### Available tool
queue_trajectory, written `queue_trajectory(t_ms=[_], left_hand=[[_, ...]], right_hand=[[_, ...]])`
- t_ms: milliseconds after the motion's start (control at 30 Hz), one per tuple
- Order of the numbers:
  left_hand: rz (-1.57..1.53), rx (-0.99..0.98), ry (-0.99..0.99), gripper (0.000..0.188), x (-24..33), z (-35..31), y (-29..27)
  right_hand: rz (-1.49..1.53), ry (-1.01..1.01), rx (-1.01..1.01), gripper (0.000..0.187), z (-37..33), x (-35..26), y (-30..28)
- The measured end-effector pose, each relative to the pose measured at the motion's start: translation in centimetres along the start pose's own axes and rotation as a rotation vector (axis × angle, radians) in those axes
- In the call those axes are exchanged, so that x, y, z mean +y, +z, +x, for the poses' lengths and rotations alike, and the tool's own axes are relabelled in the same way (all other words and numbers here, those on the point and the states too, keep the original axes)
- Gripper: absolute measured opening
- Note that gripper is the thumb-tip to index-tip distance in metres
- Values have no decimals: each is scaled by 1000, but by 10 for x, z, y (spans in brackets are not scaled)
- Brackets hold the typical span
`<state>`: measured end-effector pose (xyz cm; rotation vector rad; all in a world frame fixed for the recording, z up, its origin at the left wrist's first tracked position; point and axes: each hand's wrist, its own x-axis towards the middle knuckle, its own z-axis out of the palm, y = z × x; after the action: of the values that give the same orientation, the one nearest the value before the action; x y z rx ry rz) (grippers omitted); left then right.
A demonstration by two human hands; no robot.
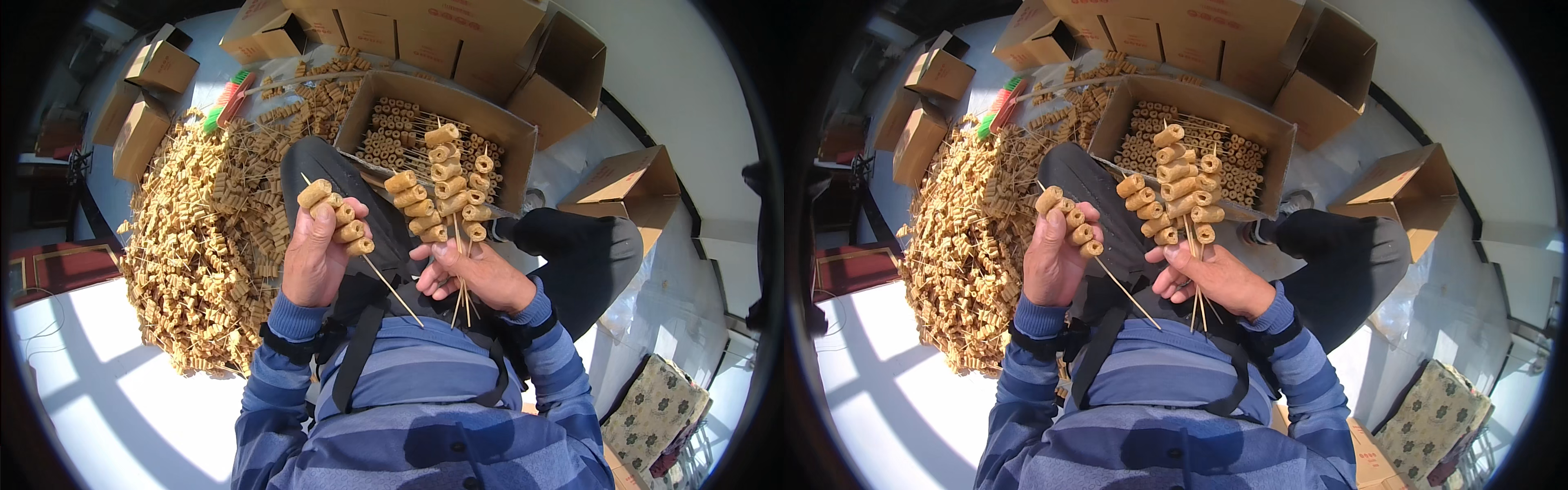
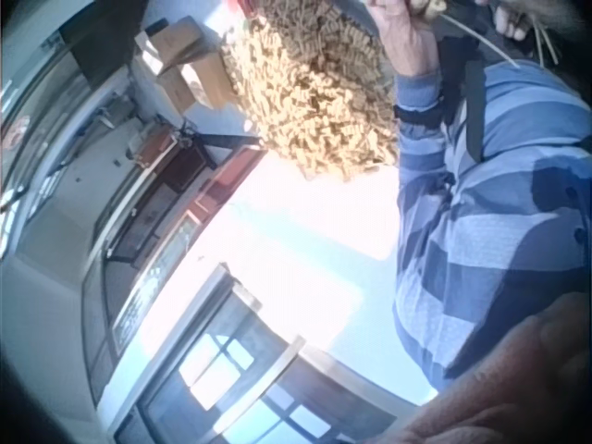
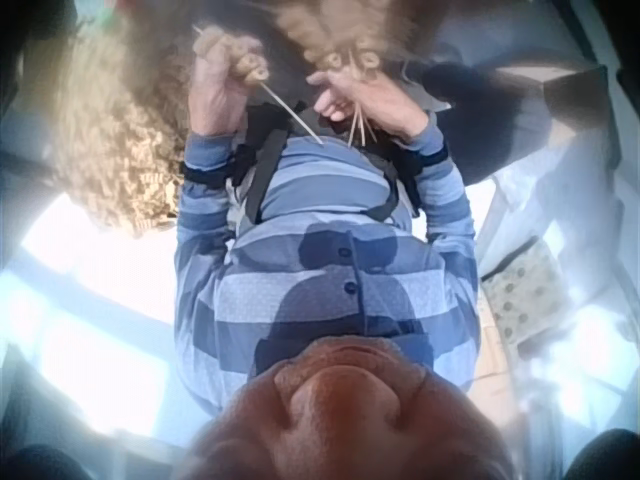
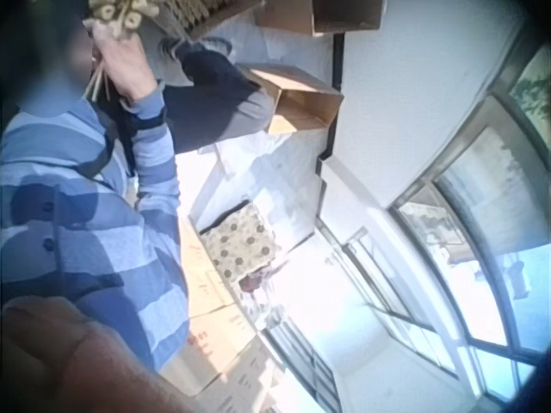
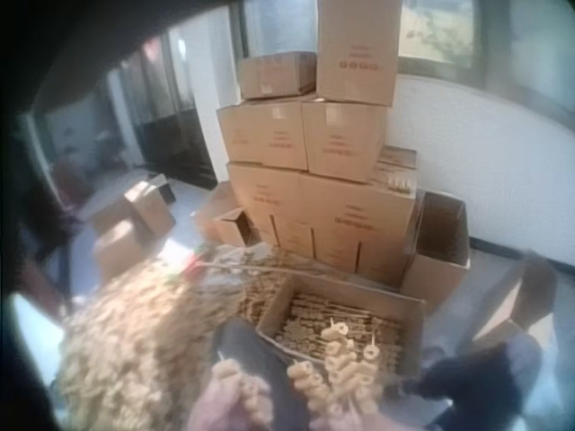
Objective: The person assembles small ring-shaped snacks onto wooden skewers, gathers them into bundles, and places them into a cardboard box. The person then covers the box with a plastic sheet and uses a broom to sweep loose snacks on the floor.
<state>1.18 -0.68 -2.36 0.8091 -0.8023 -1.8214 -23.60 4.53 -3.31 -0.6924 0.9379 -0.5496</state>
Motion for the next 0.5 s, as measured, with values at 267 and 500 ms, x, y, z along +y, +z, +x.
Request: queue_trajectory(t_ms=[267, 500], left_hand=[[-188, -70, -68, 55, -28, -1, 33], [-141, -60, -71, 58, -21, 3, 30]], right_hand=[[31, 51, -106, 52, 7, -6, 13], [-53, 131, -132, 52, 16, -7, 17]])
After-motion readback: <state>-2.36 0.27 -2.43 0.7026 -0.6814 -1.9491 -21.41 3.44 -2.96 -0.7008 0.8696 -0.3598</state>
